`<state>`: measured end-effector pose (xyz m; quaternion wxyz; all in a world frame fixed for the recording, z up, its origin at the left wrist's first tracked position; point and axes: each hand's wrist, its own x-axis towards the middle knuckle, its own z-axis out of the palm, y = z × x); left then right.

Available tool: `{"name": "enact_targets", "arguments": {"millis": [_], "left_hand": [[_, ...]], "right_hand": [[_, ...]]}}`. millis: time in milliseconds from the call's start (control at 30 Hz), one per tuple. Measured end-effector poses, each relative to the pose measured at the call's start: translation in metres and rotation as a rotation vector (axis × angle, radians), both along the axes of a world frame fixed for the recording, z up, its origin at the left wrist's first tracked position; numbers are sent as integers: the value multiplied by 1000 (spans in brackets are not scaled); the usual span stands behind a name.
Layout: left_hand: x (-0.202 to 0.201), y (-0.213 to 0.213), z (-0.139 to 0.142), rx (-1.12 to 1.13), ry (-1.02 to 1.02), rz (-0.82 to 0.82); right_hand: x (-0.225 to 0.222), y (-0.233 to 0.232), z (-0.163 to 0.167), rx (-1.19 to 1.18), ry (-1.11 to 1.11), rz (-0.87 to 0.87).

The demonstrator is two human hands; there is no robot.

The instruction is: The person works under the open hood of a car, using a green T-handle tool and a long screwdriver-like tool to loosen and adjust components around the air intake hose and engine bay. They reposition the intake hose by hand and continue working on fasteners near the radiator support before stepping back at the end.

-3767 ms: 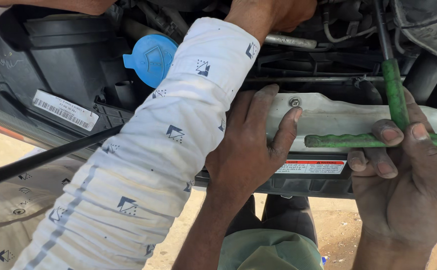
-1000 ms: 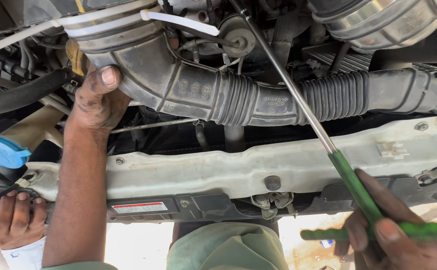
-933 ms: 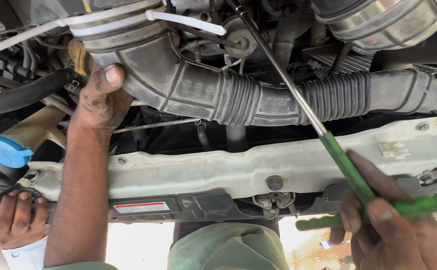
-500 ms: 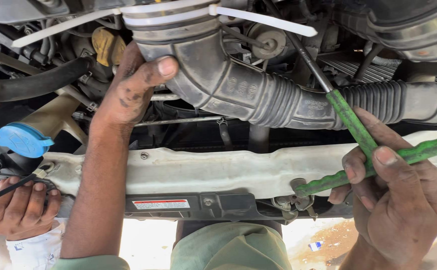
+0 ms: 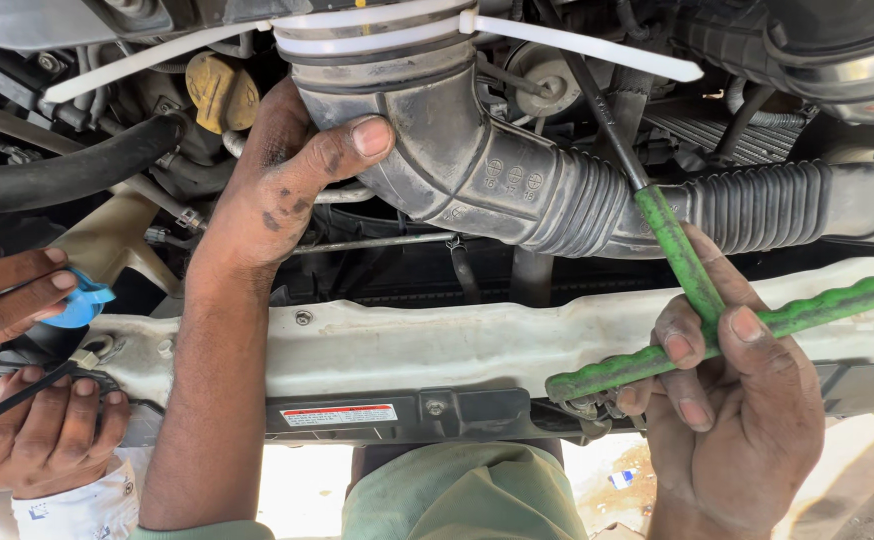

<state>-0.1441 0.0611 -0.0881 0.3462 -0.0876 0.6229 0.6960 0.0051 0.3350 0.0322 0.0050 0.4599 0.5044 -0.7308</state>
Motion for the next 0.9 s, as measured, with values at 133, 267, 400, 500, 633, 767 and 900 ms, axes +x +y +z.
{"name": "enact_targets", "arguments": {"millis": [133, 267, 400, 500, 633, 767, 900], "left_hand": [[1, 0, 1, -44, 25, -18], [1, 0, 1, -44, 59, -23], [0, 0, 1, -71, 81, -39], [0, 0, 0, -38, 103, -51], [1, 0, -1, -78, 128, -49], [0, -1, 0, -83, 142, -64], [-2, -2, 1, -81, 177, -79]], "right_hand": [[-6, 2, -3, -83, 56, -1], [-13, 10, -3, -250, 120, -80], [-16, 9, -1, -460, 136, -253], [-16, 4, -3, -380, 134, -183], [-15, 7, -6, -21, 167, 217], [-16, 12, -6, 158, 131, 341], [-24, 6, -1, 287, 92, 444]]}}
